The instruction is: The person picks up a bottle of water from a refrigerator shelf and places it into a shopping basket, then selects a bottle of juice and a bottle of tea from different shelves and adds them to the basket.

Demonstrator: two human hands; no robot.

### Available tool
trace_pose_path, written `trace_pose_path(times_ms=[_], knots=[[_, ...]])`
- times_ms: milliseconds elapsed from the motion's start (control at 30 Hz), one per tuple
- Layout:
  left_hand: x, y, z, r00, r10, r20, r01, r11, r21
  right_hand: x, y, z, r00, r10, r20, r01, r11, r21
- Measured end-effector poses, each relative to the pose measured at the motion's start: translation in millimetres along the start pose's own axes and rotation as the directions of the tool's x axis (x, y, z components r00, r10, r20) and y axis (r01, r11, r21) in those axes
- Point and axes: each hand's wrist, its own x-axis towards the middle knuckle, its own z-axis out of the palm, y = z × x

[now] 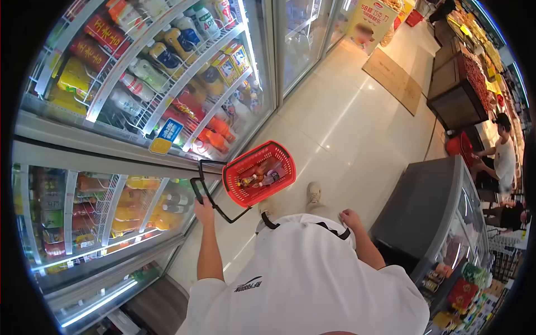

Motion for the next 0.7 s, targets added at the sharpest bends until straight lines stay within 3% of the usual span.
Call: trace_pose_path(times_ms=[67,100,200,267,333,367,400,433,467,500,533,567,600,633,667,700], knots=[[3,-3,-3,0.990,-0.144,0.013,0.143,0.989,0.026,20,10,-11,0.999,0.014,-0.041,-0.008,0.989,0.146],[-18,24,-30,0.992,-0.124,-0.032,0.127,0.986,0.110,27,31,-10,0.999,-0.001,0.033,-0.006,0.979,0.206],[-42,35,9,0.989,-0.101,-0.111,0.115,0.986,0.124,61,73,-82,0.984,0.066,-0.163,0.006,0.913,0.409],[-54,32,24,0.942,-0.152,-0.298,0.206,0.965,0.160,67,94,-109,0.975,0.074,-0.209,0.028,0.896,0.443],[-88,39,33,0.911,-0.161,-0.379,0.249,0.949,0.195,66,128,-125,0.974,0.096,-0.207,0.011,0.888,0.460],[-101,47,38,0.876,-0.166,-0.454,0.296,0.926,0.234,63,141,-136,0.980,0.060,-0.189,0.014,0.930,0.367],[-114,64,40,0.865,-0.171,-0.471,0.270,0.951,0.150,78,168,-122,0.969,0.118,-0.219,-0.032,0.931,0.363],[-130,53,61,0.768,-0.191,-0.611,0.361,0.918,0.167,95,203,-102,0.959,0.161,-0.234,-0.049,0.906,0.421],[-139,27,70,0.844,-0.298,-0.447,0.480,0.790,0.381,108,236,-87,0.949,0.172,-0.263,-0.072,0.934,0.350],[-153,17,88,0.818,-0.417,-0.397,0.571,0.668,0.476,88,205,-114,0.965,0.226,-0.136,-0.150,0.894,0.422],[-175,41,105,0.756,-0.496,-0.427,0.652,0.624,0.430,98,212,-110,0.954,0.289,-0.076,-0.231,0.875,0.426],[-194,53,118,0.805,-0.527,-0.272,0.581,0.608,0.541,108,224,-101,0.937,0.348,-0.014,-0.310,0.852,0.422],[-203,68,141,0.829,-0.478,-0.289,0.550,0.610,0.570,114,210,-104,0.925,0.378,0.034,-0.354,0.829,0.432],[-220,75,144,0.841,-0.536,0.068,0.499,0.819,0.285,119,196,-103,0.909,0.409,0.085,-0.402,0.805,0.437],[-222,95,155,0.685,-0.626,0.374,0.602,0.774,0.195,134,178,-104,0.915,0.396,0.080,-0.389,0.809,0.440],[-219,99,167,0.461,-0.602,0.652,0.705,0.695,0.144,148,160,-105,0.934,0.341,0.108,-0.355,0.844,0.402]])
